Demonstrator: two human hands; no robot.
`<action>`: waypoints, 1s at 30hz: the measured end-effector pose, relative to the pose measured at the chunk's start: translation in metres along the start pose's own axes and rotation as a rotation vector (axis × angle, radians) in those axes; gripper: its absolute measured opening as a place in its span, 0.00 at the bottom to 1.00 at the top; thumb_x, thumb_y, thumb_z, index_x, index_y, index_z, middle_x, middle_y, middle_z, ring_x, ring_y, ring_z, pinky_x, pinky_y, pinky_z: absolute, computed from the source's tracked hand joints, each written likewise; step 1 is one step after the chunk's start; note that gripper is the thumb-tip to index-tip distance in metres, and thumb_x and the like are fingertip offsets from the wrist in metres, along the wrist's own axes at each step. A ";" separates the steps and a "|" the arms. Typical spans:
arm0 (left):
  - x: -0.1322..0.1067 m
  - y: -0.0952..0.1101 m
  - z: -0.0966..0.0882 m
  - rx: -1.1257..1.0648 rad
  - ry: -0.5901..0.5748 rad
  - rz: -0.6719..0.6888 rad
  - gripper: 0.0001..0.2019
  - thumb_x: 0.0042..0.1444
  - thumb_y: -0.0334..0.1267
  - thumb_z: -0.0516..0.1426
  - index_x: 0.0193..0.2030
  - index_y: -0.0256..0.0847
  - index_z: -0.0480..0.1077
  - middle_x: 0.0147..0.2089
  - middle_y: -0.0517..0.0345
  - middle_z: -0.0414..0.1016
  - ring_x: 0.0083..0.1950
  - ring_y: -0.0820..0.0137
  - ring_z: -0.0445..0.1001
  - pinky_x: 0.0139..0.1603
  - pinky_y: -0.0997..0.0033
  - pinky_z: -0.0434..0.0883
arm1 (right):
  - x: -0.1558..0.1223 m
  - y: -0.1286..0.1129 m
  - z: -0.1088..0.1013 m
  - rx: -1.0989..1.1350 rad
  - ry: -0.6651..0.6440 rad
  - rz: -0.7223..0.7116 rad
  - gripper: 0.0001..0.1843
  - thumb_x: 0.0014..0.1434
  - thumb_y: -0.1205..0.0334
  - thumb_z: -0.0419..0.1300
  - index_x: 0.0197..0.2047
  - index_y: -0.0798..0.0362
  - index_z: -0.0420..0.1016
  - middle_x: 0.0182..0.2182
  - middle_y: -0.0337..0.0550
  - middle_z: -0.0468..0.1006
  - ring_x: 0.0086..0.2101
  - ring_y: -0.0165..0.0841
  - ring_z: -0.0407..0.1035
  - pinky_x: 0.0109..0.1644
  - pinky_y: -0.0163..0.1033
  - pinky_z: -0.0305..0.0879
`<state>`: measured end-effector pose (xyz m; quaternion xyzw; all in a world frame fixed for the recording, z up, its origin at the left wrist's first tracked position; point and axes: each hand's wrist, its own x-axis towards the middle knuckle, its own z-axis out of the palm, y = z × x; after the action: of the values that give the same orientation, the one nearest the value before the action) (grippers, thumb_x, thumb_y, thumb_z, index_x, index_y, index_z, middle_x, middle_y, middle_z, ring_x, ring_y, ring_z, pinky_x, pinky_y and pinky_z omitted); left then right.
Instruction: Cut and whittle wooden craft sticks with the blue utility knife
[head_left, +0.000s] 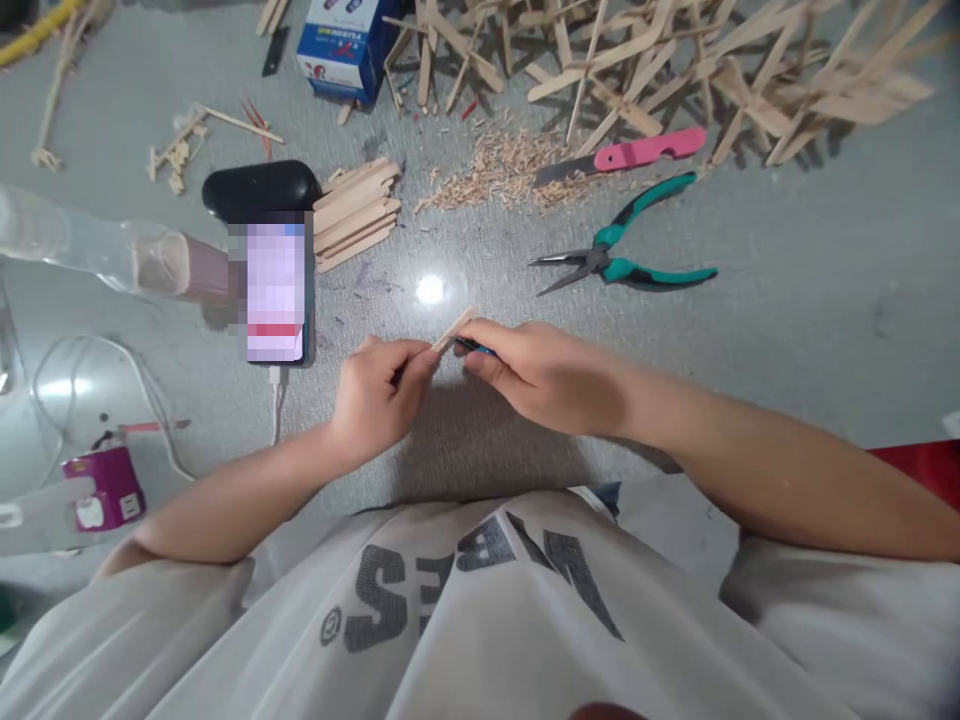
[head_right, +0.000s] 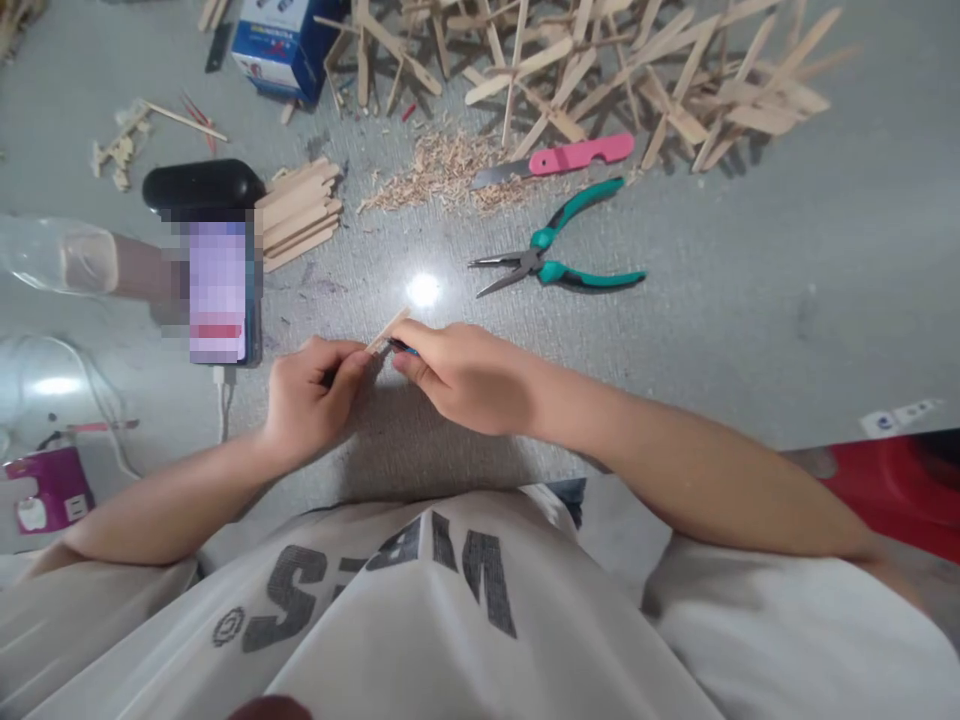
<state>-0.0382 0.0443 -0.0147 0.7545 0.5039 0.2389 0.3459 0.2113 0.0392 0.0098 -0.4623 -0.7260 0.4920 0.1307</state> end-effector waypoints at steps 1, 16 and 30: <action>0.000 0.000 0.001 0.003 0.002 -0.003 0.19 0.79 0.42 0.59 0.34 0.44 0.81 0.25 0.60 0.78 0.29 0.68 0.74 0.43 0.61 0.74 | 0.001 -0.001 -0.001 0.033 -0.002 0.022 0.21 0.86 0.54 0.50 0.67 0.53 0.78 0.27 0.33 0.73 0.29 0.37 0.68 0.43 0.42 0.57; 0.005 -0.002 0.005 -0.009 0.013 -0.030 0.18 0.78 0.46 0.59 0.40 0.44 0.86 0.27 0.58 0.81 0.30 0.66 0.74 0.40 0.62 0.71 | 0.012 0.014 -0.016 0.415 -0.212 0.132 0.14 0.87 0.55 0.53 0.60 0.50 0.78 0.28 0.31 0.75 0.20 0.29 0.73 0.23 0.33 0.62; 0.001 0.003 0.000 0.017 0.018 -0.035 0.19 0.80 0.47 0.59 0.36 0.45 0.83 0.26 0.59 0.80 0.29 0.68 0.72 0.38 0.61 0.73 | 0.002 0.003 -0.011 0.313 -0.055 0.124 0.18 0.87 0.55 0.52 0.62 0.50 0.82 0.30 0.33 0.75 0.24 0.30 0.73 0.30 0.35 0.67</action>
<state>-0.0362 0.0442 -0.0124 0.7462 0.5223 0.2354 0.3390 0.2185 0.0473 0.0121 -0.4668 -0.6137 0.6187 0.1507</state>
